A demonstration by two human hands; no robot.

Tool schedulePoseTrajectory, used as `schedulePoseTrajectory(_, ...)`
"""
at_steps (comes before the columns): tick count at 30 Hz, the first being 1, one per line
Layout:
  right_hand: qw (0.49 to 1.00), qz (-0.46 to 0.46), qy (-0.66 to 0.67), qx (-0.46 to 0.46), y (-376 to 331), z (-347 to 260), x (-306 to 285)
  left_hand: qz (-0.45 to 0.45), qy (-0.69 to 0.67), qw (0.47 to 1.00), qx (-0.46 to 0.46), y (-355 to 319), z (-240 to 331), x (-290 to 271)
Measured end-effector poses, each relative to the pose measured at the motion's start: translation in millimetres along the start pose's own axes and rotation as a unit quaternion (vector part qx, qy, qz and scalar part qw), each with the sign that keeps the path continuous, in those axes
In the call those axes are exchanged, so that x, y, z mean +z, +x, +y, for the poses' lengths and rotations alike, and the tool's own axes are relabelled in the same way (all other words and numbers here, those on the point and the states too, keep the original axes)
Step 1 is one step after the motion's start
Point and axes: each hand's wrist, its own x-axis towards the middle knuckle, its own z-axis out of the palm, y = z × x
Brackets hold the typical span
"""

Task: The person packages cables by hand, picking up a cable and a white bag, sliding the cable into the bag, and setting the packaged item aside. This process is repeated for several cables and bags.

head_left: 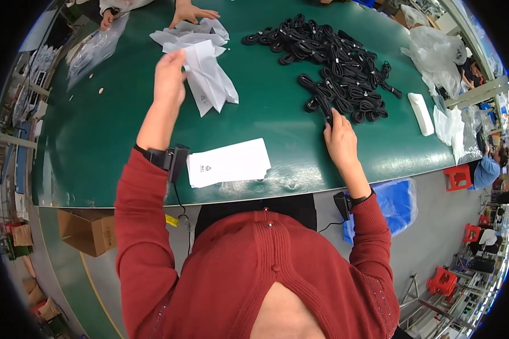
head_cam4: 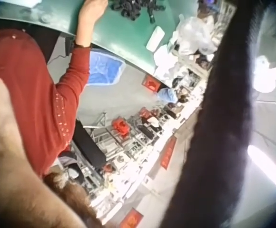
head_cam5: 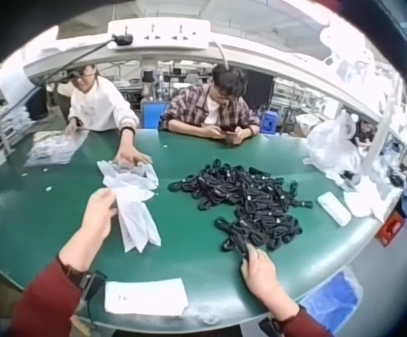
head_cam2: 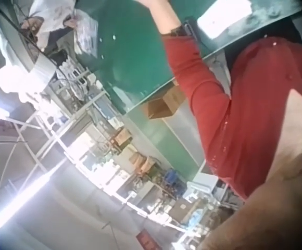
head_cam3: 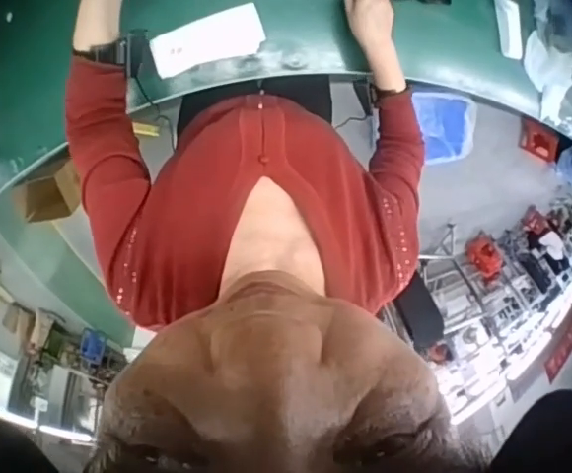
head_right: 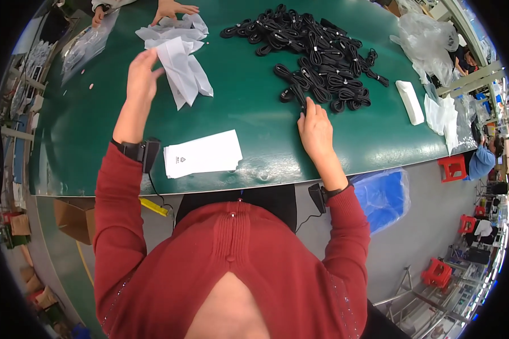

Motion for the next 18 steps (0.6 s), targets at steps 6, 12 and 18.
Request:
schedulePoseTrajectory(6,0.973,-0.055,0.197,0.108,-20,-15,-14,-0.176,0.261,0.928,0.201,-90,-14,-5)
schedulePoseTrajectory(12,0.962,-0.035,0.272,-0.001,-33,-59,-29,-0.324,0.351,0.842,0.250,-182,-49,7)
schedulePoseTrajectory(18,0.967,-0.086,0.224,-0.090,-42,-81,-44,-0.314,0.397,0.834,0.220,-192,-67,12)
